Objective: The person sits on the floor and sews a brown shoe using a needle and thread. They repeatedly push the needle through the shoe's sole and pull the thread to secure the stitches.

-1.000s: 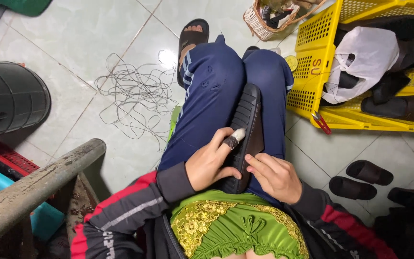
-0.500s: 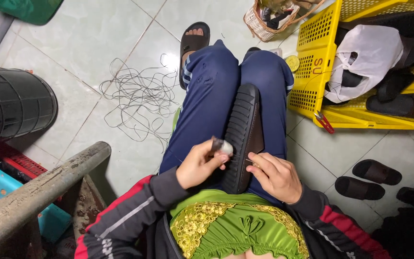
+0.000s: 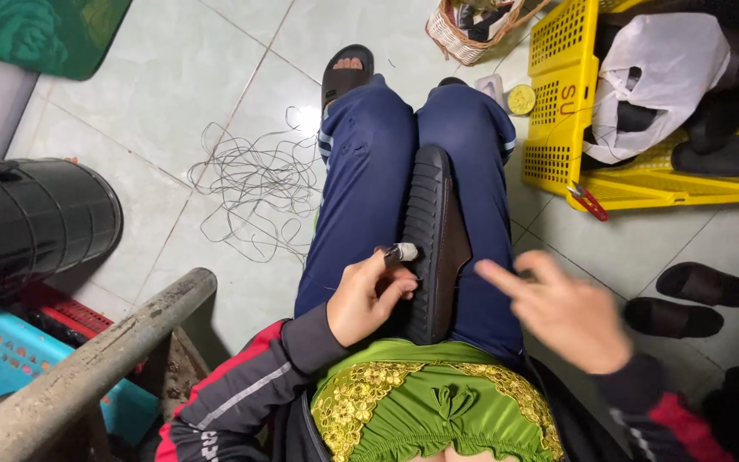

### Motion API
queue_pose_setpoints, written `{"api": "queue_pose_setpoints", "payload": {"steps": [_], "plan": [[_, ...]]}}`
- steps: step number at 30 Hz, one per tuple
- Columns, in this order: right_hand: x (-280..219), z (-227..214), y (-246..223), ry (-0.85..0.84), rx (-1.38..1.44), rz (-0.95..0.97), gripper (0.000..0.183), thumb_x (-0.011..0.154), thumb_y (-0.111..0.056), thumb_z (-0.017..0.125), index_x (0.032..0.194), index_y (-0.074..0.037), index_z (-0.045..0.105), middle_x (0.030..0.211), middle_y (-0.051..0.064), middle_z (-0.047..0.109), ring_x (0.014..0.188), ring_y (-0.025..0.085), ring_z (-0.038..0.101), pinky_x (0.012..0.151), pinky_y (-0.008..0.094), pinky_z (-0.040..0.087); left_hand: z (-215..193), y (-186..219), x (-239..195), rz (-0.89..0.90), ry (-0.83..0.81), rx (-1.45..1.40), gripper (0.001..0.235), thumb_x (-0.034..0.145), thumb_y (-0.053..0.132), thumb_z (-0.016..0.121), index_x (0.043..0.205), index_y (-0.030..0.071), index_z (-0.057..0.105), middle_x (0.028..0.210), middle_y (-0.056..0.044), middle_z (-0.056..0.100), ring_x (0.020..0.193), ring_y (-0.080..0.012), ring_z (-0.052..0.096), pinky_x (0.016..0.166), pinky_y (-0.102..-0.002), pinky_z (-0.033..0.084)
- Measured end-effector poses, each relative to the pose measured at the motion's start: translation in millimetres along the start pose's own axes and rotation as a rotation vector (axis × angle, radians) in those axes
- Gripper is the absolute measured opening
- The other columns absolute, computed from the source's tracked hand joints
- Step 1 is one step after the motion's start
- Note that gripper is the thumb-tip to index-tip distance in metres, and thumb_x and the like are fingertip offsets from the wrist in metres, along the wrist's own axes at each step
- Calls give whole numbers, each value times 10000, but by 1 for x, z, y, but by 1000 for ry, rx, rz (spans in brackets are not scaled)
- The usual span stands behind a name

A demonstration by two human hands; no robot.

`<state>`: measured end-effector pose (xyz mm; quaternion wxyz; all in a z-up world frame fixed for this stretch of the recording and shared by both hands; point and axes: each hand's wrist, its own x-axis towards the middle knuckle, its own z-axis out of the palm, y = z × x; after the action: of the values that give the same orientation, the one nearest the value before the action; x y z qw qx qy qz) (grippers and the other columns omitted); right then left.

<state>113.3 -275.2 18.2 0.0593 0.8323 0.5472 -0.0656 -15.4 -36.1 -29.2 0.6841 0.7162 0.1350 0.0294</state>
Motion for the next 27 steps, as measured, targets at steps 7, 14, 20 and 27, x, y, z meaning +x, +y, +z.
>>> {"api": "queue_pose_setpoints", "payload": {"steps": [7, 14, 20, 27], "plan": [[9, 2, -14, 19, 341, -124, 443, 862, -222, 420, 1264, -367, 536, 1054, -5, 486, 474, 241, 660, 474, 367, 568, -16, 12, -31, -91, -134, -57, 414, 820, -8, 643, 1213, -11, 512, 701, -108, 692, 574, -218, 689, 525, -339, 564], [9, 26, -18, 211, 734, 80, 226, 812, -253, 629, 1035, -228, 657, 1016, -65, 631, 552, 175, 679, 452, 267, 531, -7, 11, -13, 592, 13, 587, 219, 890, 306, 635, 836, 98, 594, 870, -84, 530, 713, -289, 546, 605, -399, 447], [23, 6, -22, 239, 640, 12, 158, 893, -209, 551, 1003, -169, 657, 842, -19, 627, 523, 285, 616, 380, 361, 488, 18, 24, 9, 860, 6, 676, 275, 945, 171, 544, 675, 118, 522, 741, -47, 446, 621, -242, 450, 637, -347, 400], [25, 12, -21, 136, 778, -15, 161, 891, -212, 533, 995, -202, 655, 694, -50, 611, 492, 255, 614, 358, 358, 476, 15, 9, 1, 815, 95, 650, 181, 890, 138, 564, 720, 89, 599, 718, -45, 478, 590, -220, 478, 599, -331, 406]]}}
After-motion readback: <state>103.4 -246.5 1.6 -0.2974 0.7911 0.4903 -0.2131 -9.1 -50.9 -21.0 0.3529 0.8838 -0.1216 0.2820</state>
